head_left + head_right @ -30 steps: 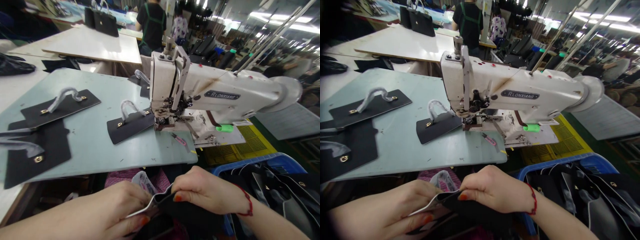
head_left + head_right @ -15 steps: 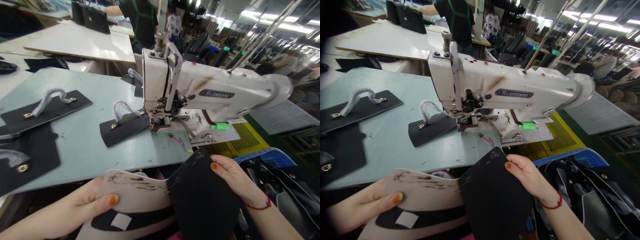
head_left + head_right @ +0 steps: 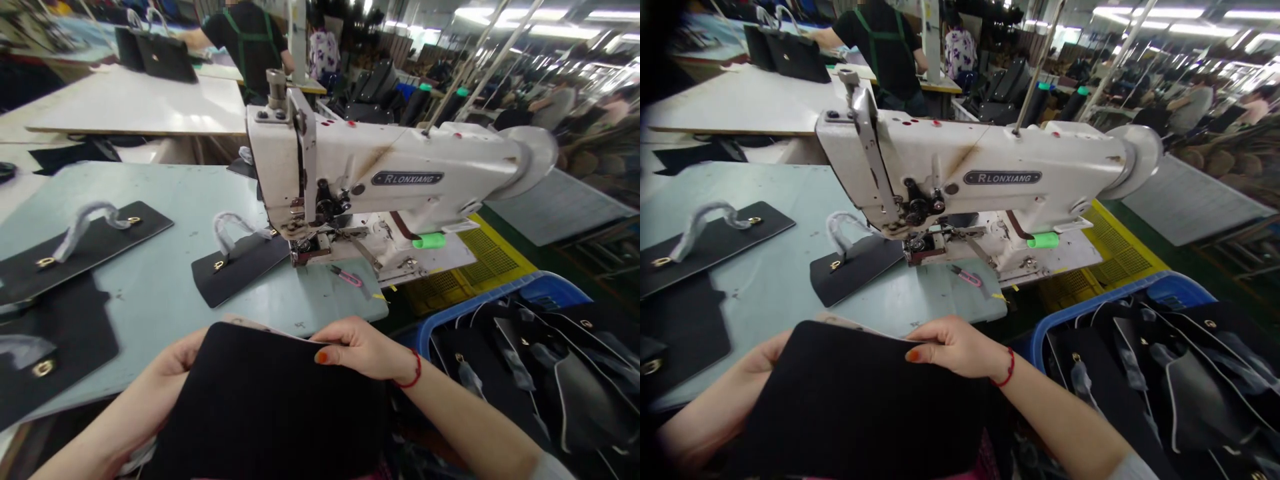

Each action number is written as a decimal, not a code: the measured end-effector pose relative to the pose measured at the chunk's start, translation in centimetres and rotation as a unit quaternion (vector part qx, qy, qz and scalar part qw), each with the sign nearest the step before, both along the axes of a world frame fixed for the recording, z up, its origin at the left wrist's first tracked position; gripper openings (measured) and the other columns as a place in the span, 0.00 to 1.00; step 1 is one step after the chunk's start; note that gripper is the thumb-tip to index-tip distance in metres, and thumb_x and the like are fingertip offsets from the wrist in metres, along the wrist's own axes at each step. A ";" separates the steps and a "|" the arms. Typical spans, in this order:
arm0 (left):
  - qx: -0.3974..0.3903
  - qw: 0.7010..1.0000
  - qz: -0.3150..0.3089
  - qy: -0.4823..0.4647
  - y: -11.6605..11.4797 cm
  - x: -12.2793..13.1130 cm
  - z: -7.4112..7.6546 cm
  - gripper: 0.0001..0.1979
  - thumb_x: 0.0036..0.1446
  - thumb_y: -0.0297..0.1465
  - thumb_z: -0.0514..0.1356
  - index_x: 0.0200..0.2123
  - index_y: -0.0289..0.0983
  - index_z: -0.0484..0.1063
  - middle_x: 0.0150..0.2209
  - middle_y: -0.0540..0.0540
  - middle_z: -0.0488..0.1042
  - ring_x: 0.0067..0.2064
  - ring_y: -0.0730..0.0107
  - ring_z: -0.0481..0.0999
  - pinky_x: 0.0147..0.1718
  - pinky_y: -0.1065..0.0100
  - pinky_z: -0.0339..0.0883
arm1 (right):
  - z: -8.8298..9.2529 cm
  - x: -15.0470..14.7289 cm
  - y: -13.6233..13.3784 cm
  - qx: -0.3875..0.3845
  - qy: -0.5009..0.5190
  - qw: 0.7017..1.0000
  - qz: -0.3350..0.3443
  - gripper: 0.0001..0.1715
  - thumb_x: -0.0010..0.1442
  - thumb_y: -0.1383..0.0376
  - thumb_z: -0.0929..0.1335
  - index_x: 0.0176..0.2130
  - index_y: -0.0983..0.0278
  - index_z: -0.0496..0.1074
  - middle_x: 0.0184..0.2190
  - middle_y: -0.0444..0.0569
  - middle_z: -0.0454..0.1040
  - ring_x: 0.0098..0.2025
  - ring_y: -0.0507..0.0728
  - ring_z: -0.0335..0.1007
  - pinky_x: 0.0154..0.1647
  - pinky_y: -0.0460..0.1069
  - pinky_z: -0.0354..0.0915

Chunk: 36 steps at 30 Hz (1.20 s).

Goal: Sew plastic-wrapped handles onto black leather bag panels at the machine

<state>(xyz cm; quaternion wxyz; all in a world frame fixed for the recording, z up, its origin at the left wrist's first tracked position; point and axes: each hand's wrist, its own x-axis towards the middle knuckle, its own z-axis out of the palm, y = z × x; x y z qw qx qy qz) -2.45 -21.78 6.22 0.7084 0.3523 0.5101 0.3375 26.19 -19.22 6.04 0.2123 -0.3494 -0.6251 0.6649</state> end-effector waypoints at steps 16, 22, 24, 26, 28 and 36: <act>-0.026 0.996 0.001 0.081 -2.1 -0.5 -2.9 0.16 0.52 0.44 0.66 0.34 0.37 0.75 0.28 0.49 0.76 0.28 0.69 0.74 0.25 0.74 0.67 | -1.2 1.0 -1.6 -0.028 -0.010 0.999 0.018 0.22 0.68 0.54 0.64 0.54 0.60 0.76 0.38 0.46 0.78 0.37 0.53 0.72 0.35 0.43 0.64; 0.120 0.976 0.037 0.179 -2.5 1.7 -2.3 0.16 0.54 0.45 0.64 0.27 0.37 0.71 0.25 0.51 0.71 0.26 0.74 0.67 0.24 0.77 0.64 | -0.4 1.7 -1.6 0.058 -0.066 0.996 0.008 0.18 0.70 0.57 0.62 0.51 0.59 0.77 0.39 0.45 0.77 0.42 0.53 0.73 0.41 0.43 0.63; 0.153 0.967 0.038 0.199 -2.5 2.1 -1.9 0.16 0.55 0.44 0.63 0.28 0.37 0.72 0.26 0.50 0.72 0.28 0.72 0.69 0.26 0.77 0.65 | 0.1 1.5 -1.7 0.093 -0.094 0.991 -0.012 0.18 0.70 0.58 0.61 0.49 0.61 0.76 0.38 0.45 0.77 0.40 0.52 0.73 0.40 0.43 0.62; 0.177 0.961 0.036 0.209 -2.6 2.3 -1.9 0.15 0.56 0.43 0.63 0.28 0.38 0.72 0.27 0.50 0.73 0.29 0.72 0.70 0.28 0.77 0.66 | 0.6 1.1 -1.9 0.123 -0.113 0.986 -0.024 0.19 0.71 0.57 0.60 0.46 0.63 0.76 0.36 0.46 0.76 0.37 0.51 0.71 0.38 0.43 0.61; 0.192 0.957 0.029 0.214 -2.6 2.2 -2.0 0.14 0.57 0.42 0.62 0.29 0.38 0.72 0.28 0.50 0.74 0.30 0.71 0.72 0.30 0.76 0.67 | 1.0 0.5 -1.8 0.147 -0.128 0.980 -0.028 0.20 0.71 0.57 0.59 0.43 0.64 0.75 0.34 0.46 0.75 0.35 0.51 0.70 0.36 0.43 0.60; 0.218 0.951 0.033 0.218 -2.2 2.5 -1.6 0.15 0.58 0.42 0.61 0.28 0.38 0.71 0.27 0.50 0.75 0.28 0.73 0.72 0.26 0.77 0.67 | 2.0 -1.5 -1.1 0.187 -0.134 0.973 -0.015 0.22 0.72 0.57 0.58 0.39 0.66 0.73 0.29 0.45 0.71 0.31 0.49 0.67 0.32 0.43 0.57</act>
